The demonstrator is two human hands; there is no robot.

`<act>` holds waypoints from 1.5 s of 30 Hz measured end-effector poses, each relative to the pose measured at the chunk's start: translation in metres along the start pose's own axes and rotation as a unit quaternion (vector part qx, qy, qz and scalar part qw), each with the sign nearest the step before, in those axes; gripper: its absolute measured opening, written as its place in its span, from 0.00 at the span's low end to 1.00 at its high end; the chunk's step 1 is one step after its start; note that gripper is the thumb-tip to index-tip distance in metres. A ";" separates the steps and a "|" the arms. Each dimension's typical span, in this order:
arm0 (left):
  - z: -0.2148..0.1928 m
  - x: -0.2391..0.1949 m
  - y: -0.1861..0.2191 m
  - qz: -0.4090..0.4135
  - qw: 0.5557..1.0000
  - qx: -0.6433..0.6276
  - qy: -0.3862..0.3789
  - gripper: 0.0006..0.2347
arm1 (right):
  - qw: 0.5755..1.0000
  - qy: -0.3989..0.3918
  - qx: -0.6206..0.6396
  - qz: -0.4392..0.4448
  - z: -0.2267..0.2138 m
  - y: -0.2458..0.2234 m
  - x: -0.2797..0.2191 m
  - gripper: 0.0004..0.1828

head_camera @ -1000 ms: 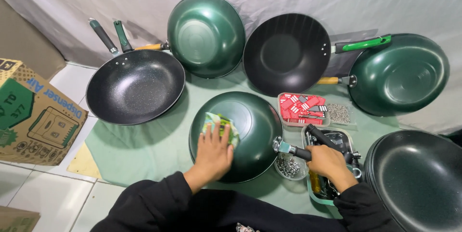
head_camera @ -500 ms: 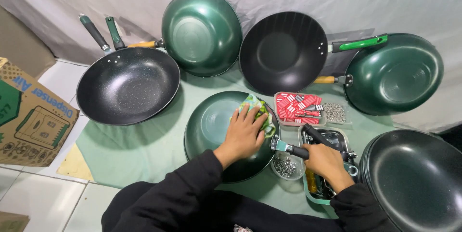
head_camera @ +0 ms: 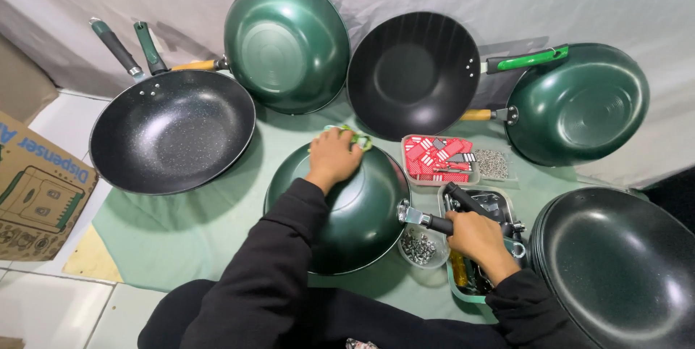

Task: Wiping a wok clean and then attaching a metal handle bracket using screws and a screwdriver.

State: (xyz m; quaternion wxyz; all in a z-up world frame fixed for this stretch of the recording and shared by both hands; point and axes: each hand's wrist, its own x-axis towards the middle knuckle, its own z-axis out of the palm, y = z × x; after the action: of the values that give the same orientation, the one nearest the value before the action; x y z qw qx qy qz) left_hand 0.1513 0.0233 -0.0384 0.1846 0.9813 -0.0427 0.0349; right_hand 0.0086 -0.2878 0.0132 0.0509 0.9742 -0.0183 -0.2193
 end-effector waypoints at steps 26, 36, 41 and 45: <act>-0.026 -0.154 -0.054 -0.146 0.989 -0.025 -0.014 0.27 | 0.998 0.008 0.059 -0.009 -0.015 0.000 -0.016 0.26; -0.031 -0.214 0.002 0.073 0.992 0.055 0.088 0.31 | 0.999 0.036 -0.010 0.008 -0.012 0.000 -0.013 0.13; -0.028 -0.200 0.020 0.165 0.971 0.071 0.159 0.29 | 0.999 0.038 0.008 0.006 -0.008 0.004 -0.002 0.21; -0.037 -0.174 0.039 0.233 0.957 0.036 0.167 0.28 | 0.999 0.037 -0.002 -0.001 -0.017 0.003 -0.005 0.28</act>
State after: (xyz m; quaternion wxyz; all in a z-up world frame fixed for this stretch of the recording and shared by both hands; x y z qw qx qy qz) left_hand -0.0271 0.0128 -0.0045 0.1401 0.9304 -0.2377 0.2414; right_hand 0.0113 -0.2885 0.0309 0.0533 0.9814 -0.0154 -0.1835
